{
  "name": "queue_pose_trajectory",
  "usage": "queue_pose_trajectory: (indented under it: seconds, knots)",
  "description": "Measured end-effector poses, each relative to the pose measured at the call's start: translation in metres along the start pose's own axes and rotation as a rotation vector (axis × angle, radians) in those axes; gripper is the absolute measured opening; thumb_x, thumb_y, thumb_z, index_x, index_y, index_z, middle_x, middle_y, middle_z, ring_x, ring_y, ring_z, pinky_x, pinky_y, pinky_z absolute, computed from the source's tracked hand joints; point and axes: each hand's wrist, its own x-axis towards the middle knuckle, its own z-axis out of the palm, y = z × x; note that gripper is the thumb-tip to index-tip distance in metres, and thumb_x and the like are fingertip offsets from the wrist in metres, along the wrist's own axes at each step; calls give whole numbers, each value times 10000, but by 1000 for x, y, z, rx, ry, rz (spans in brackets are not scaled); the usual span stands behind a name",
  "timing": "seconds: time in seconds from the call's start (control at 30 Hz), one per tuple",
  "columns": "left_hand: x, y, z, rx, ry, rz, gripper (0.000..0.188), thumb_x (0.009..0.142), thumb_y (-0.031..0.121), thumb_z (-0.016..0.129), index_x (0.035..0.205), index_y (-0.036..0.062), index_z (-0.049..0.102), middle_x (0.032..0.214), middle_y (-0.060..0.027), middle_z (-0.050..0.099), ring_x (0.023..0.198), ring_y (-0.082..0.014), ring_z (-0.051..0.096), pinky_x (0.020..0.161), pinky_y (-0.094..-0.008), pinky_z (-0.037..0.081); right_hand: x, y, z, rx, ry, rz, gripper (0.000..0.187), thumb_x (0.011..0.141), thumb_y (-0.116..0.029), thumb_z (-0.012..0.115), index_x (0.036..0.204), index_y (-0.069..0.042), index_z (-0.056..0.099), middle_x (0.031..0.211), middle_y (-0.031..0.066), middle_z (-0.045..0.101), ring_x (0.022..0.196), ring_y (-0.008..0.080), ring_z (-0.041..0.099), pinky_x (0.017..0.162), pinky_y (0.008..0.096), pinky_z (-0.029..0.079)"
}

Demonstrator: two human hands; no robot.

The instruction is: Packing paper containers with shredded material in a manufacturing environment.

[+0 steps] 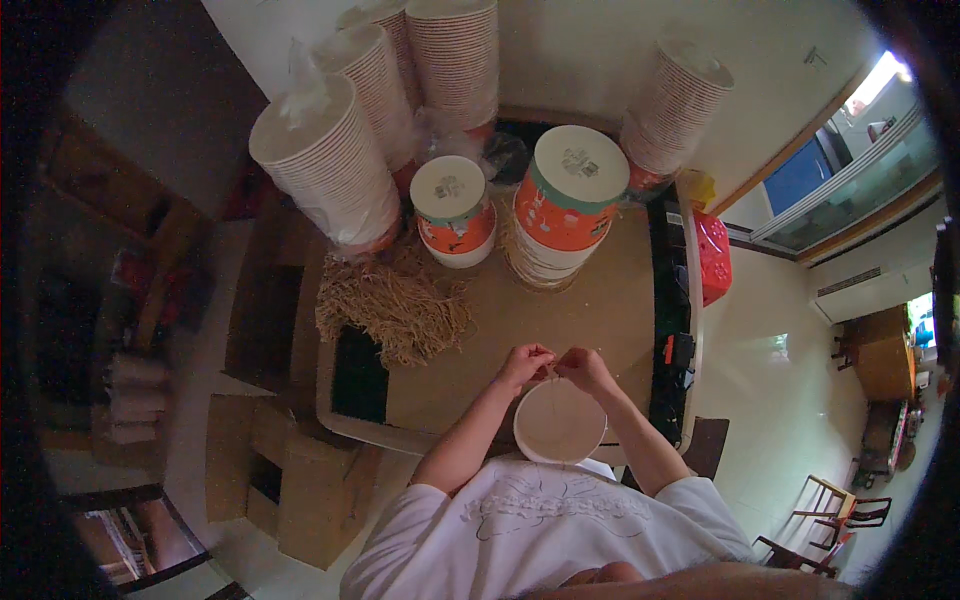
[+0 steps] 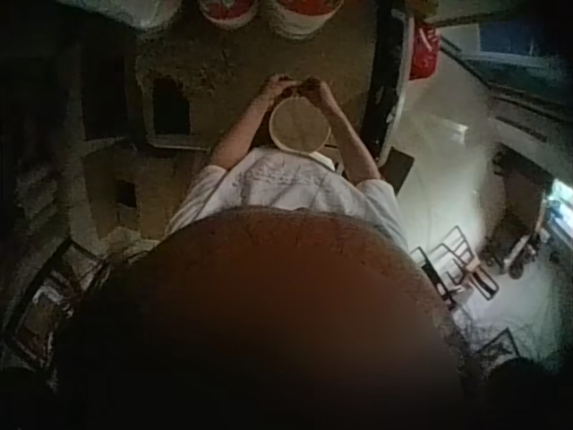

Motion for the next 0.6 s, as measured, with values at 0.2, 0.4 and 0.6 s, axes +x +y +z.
queue_pose_trajectory:
  seconds: [0.2, 0.4, 0.6]
  knots:
    - [1, -4, -3, -36, -7, -1, 65, 770, 119, 565, 811, 73, 585, 707, -5, 578, 559, -86, 526, 530, -231, 453, -1, -3, 0, 11, -30, 13, 71, 707, -41, 614, 755, 3, 586, 677, 38, 595, 639, 82, 538, 567, 232, 445]
    - [2, -5, -1, -36, -24, 10, 69, 771, 122, 562, 818, 74, 581, 704, -1, 574, 556, -80, 521, 530, -230, 452, -5, -6, -3, -22, -33, -22, 87, 732, -70, 590, 788, -7, 614, 668, 26, 598, 621, 78, 530, 558, 232, 439]
    - [2, -7, -5, -27, -32, 15, 74, 778, 125, 550, 826, 77, 578, 714, 2, 571, 571, -77, 522, 534, -234, 453, -9, -27, -2, 30, -40, 13, 95, 755, -91, 578, 784, -6, 604, 672, 29, 593, 629, 80, 535, 564, 229, 438]
